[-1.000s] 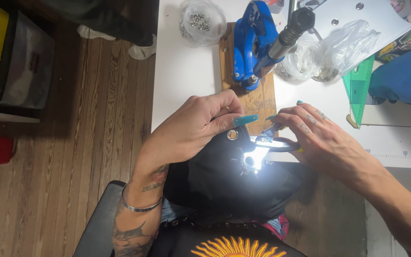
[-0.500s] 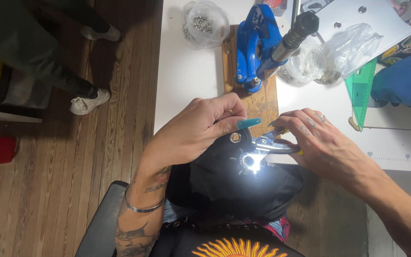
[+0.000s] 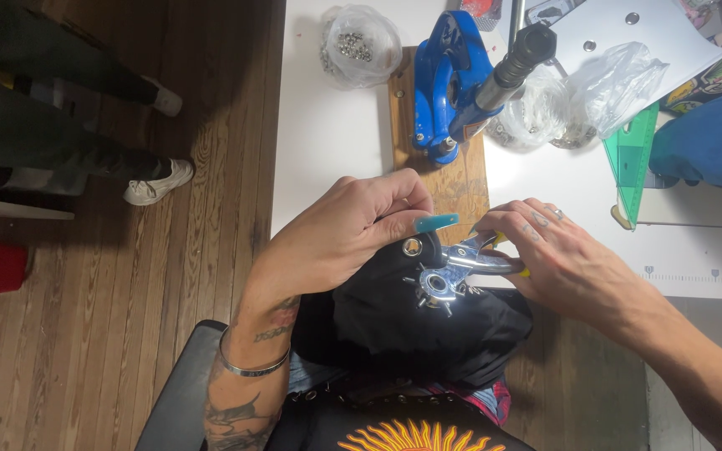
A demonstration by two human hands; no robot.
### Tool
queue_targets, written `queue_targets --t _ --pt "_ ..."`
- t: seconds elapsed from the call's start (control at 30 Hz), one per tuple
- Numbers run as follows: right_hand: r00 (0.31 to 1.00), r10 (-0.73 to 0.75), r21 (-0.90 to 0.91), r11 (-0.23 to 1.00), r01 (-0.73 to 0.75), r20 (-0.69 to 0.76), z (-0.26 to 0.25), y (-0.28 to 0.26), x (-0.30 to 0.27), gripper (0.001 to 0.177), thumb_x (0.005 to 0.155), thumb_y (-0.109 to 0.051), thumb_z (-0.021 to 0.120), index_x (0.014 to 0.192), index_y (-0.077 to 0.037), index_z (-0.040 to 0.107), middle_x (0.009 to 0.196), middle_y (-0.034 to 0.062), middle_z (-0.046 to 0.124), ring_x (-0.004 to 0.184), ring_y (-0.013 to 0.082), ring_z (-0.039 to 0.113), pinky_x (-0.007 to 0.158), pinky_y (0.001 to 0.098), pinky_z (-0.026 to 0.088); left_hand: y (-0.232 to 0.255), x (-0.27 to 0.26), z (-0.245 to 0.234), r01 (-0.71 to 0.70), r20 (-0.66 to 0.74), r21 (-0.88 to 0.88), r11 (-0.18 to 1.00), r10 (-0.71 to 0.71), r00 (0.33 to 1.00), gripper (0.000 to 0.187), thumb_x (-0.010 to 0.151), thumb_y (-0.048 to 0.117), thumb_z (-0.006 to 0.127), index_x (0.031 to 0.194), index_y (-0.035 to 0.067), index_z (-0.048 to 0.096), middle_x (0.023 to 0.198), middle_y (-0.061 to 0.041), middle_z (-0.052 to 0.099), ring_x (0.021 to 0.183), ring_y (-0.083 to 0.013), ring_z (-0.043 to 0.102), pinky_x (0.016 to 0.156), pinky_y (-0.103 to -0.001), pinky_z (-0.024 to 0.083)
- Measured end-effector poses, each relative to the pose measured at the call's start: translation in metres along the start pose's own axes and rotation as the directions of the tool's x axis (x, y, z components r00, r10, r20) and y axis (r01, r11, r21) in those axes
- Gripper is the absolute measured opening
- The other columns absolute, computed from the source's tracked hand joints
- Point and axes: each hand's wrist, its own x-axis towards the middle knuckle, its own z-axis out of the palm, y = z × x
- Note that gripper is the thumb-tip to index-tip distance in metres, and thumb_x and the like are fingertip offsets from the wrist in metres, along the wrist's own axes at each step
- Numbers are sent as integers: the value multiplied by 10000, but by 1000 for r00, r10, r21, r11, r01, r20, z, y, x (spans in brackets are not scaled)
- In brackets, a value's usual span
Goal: Installing metal grommets onto a black fabric garment using a hand press and hole punch tool
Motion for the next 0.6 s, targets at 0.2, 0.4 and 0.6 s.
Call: queue_targets --t 0.2,0.4,0.6 --pt "999 36 -2 999 -36 29 1 2 -4 319 715 -119 598 1003 -52 477 949 93 546 880 238 544 809 339 418 1 -2 -3 -42 -12 32 999 42 999 237 835 347 461 793 119 512 639 48 565 577 -59 422 575 -213 368" --pt "1000 -3 -28 1000 4 11 -2 0 -3 318 672 -19 559 977 -44 474 952 82 546 863 230 538 788 333 430 4 -3 -3 -24 18 18 1000 23 1000 255 825 359 446 828 118 530 698 31 592 644 -72 519 623 -229 422" --pt "997 76 -29 997 -76 28 2 4 -5 398 584 27 557 962 -74 484 863 90 554 791 252 556 702 343 454 8 -7 -2 -63 -10 -11 998 63 998 229 836 334 452 803 115 509 665 28 595 609 -62 509 599 -216 405"
